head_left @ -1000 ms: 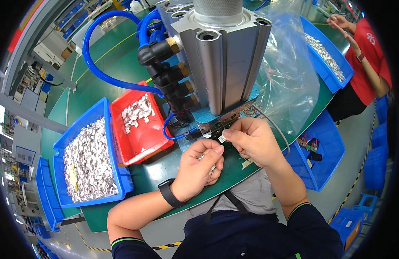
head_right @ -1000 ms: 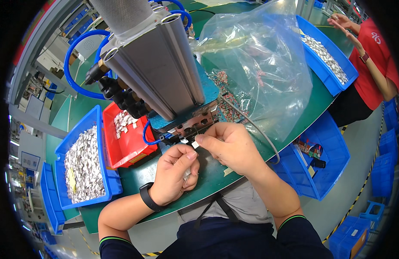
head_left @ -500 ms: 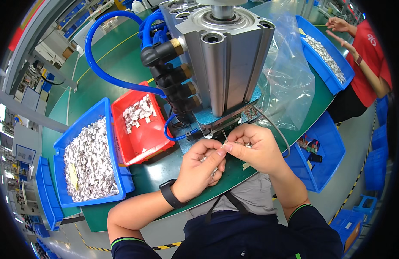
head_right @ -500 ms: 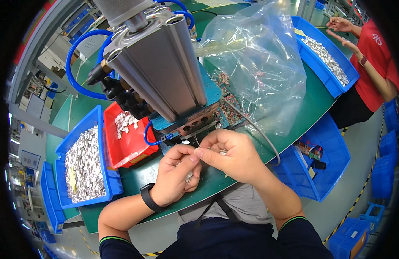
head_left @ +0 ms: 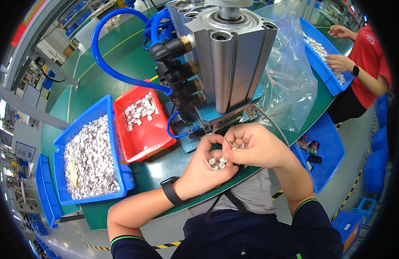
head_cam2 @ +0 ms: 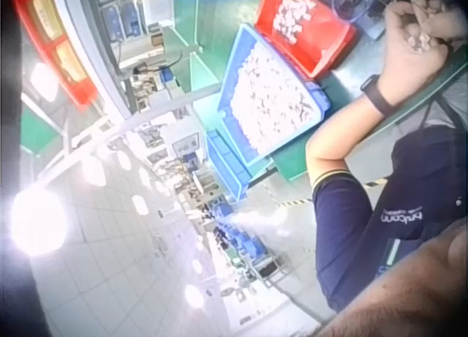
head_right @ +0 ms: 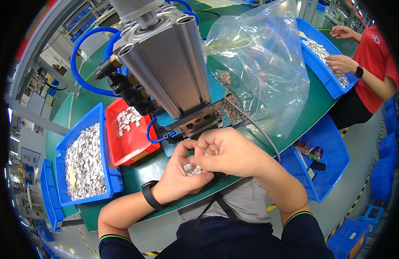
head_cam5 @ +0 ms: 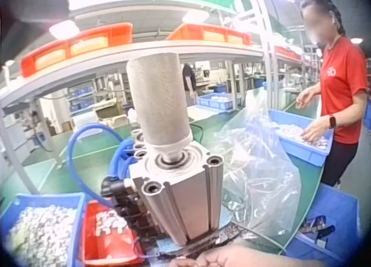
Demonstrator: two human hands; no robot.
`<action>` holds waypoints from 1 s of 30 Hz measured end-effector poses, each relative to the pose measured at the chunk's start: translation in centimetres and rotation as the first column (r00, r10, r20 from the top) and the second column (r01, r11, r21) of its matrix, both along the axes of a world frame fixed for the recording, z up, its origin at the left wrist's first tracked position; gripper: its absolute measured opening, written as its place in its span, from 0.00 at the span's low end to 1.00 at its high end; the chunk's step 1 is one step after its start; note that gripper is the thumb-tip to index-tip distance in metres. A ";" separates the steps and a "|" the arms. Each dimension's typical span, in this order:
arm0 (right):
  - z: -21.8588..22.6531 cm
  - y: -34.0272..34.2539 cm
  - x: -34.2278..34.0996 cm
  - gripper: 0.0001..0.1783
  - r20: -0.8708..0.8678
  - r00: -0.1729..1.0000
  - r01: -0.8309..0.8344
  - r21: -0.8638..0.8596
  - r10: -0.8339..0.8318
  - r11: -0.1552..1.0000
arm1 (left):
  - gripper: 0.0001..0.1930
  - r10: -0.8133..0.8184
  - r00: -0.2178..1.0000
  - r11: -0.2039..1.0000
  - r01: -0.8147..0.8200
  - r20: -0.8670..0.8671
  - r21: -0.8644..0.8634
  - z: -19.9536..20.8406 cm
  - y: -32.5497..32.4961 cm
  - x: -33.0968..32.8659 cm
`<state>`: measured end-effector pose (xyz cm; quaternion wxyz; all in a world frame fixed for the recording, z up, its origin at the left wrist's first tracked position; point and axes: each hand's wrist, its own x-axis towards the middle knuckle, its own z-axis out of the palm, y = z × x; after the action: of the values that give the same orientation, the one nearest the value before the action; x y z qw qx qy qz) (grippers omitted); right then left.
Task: The person picks up a connector and a wire, aligns them, and inserts the wire into the connector. They then place the assembly into a pneumatic press to crimp them together before retrieving more parts from a bin.
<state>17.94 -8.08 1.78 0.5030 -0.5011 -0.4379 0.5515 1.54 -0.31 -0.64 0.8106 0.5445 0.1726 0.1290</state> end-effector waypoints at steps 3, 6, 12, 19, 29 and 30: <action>1.2 -0.1 0.4 0.07 0.046 0.995 -0.082 -0.083 0.086 0.993 | 0.29 -0.011 1.000 1.000 0.011 -0.014 -0.006 0.5 0.1 0.0; 1.4 -0.1 0.5 0.07 0.189 0.965 -0.168 -0.087 0.182 0.982 | 0.30 -0.031 0.999 0.999 0.032 -0.031 0.039 0.4 0.3 0.0; 1.5 0.3 -0.1 0.08 0.428 0.883 -0.194 -0.042 0.193 0.980 | 0.30 -0.045 0.998 0.992 0.051 -0.054 0.116 -0.5 0.3 0.1; 0.9 -0.3 0.3 0.09 -0.036 0.999 0.017 -0.169 -0.023 0.986 | 0.20 -0.052 0.997 0.988 0.044 -0.052 -0.145 0.3 0.4 -0.1; -0.3 -0.6 0.6 0.09 -0.214 0.960 0.161 -0.119 -0.184 0.980 | 0.09 -0.007 1.000 0.945 0.000 -0.020 -0.326 -0.2 0.5 -0.2; -0.3 -0.6 0.5 0.08 -0.242 0.949 0.181 -0.112 -0.204 0.977 | 0.09 -0.007 1.000 0.948 0.001 -0.019 -0.319 -0.1 0.5 -0.2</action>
<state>18.47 -8.70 1.44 0.5833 -0.4889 -0.2944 0.5779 1.33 0.19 -0.71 0.8866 0.4077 0.1981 0.0923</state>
